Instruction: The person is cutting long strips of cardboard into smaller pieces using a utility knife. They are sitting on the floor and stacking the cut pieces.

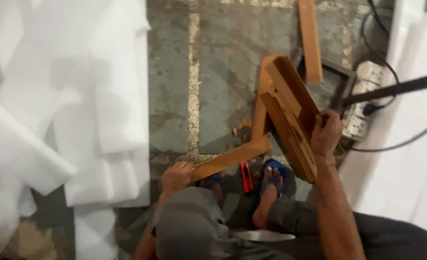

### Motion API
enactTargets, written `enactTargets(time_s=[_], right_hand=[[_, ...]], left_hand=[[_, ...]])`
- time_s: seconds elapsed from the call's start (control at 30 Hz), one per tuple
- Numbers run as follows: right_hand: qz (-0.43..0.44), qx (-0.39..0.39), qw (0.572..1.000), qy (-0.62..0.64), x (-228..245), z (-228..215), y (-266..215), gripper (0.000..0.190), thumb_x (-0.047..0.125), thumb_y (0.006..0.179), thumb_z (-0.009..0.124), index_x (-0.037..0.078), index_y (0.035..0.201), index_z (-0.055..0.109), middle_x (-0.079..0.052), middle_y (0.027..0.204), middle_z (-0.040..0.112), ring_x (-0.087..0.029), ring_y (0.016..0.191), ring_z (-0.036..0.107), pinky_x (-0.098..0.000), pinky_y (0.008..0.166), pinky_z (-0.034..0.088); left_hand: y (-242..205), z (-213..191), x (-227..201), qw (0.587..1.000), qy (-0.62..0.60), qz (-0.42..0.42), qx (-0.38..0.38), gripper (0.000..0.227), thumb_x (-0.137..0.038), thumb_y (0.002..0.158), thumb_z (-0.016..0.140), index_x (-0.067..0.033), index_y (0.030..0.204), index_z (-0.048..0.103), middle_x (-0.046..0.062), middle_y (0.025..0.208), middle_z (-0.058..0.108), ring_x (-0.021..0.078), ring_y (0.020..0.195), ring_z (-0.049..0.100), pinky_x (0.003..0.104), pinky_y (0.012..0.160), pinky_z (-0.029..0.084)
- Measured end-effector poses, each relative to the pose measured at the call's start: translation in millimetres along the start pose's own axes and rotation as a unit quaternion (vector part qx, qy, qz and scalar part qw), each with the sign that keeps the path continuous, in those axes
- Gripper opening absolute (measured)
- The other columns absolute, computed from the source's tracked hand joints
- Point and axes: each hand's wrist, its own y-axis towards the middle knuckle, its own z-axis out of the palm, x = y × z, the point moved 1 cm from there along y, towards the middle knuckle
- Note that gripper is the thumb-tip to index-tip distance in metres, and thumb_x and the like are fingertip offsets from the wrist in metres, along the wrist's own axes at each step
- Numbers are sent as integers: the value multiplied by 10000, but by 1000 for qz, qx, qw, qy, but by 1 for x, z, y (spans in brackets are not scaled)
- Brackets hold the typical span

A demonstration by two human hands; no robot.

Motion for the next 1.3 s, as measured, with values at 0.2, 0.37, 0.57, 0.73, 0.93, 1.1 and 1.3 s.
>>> enactTargets(time_s=[0.2, 0.37, 0.57, 0.73, 0.93, 1.1, 1.3], right_hand=[[-39, 342, 933, 109, 128, 102, 72, 217, 114, 978, 636, 16, 1150, 725, -174, 1003, 693, -338, 909, 660, -438, 765, 534], [-356, 421, 835, 5, 183, 219, 53, 293, 188, 895, 641, 247, 1164, 741, -42, 1065, 710, -258, 1018, 683, -424, 833, 523], [-254, 556, 791, -35, 137, 262, 34, 272, 338, 993, 642, 260, 1249, 693, -48, 1174, 682, -264, 1139, 638, -459, 987, 442], [-272, 457, 833, -152, 85, 241, 41, 388, 175, 842, 699, 205, 1229, 685, -68, 1228, 676, -268, 1215, 618, -541, 1043, 383], [-108, 258, 958, 58, 26, 245, 37, 542, 39, 853, 637, -1, 1390, 574, -288, 1341, 596, -477, 1244, 532, -504, 1057, 419], [22, 281, 953, 108, 21, 260, 29, 488, 11, 878, 612, 51, 1365, 609, -263, 1241, 671, -454, 1178, 630, -480, 1000, 515], [128, 260, 951, 110, 43, 247, 19, 490, 30, 847, 685, 19, 1331, 610, -282, 1229, 677, -454, 1167, 633, -469, 968, 507]], left_hand=[[35, -18, -6, 995, 42, 88, -31, 137, -196, 901, 669, -172, 1008, 749, 17, 935, 687, 227, 922, 667, 393, 786, 521], [75, -24, 4, 984, 72, 93, -133, 133, -158, 879, 684, -175, 985, 762, 62, 1047, 645, 269, 1050, 620, 451, 913, 480], [96, 12, 46, 981, 94, -85, -148, 234, -249, 883, 784, -96, 1022, 673, 91, 1250, 605, 313, 1179, 575, 540, 1133, 413], [84, 29, 71, 973, 72, -196, -96, 580, -197, 834, 781, -51, 1346, 554, 149, 1375, 576, 380, 1247, 554, 517, 1094, 406], [23, 49, 68, 937, -41, -221, -266, 681, -151, 900, 744, 62, 1470, 437, 298, 1385, 563, 465, 1256, 546, 508, 1076, 432], [30, 71, 81, 907, -118, -307, -262, 516, -151, 954, 730, 28, 1405, 557, 239, 1221, 676, 418, 1141, 618, 497, 1009, 478], [57, 65, 104, 925, -40, -291, -243, 380, -107, 917, 739, -31, 1283, 672, 230, 1177, 691, 427, 1118, 640, 481, 976, 514]])
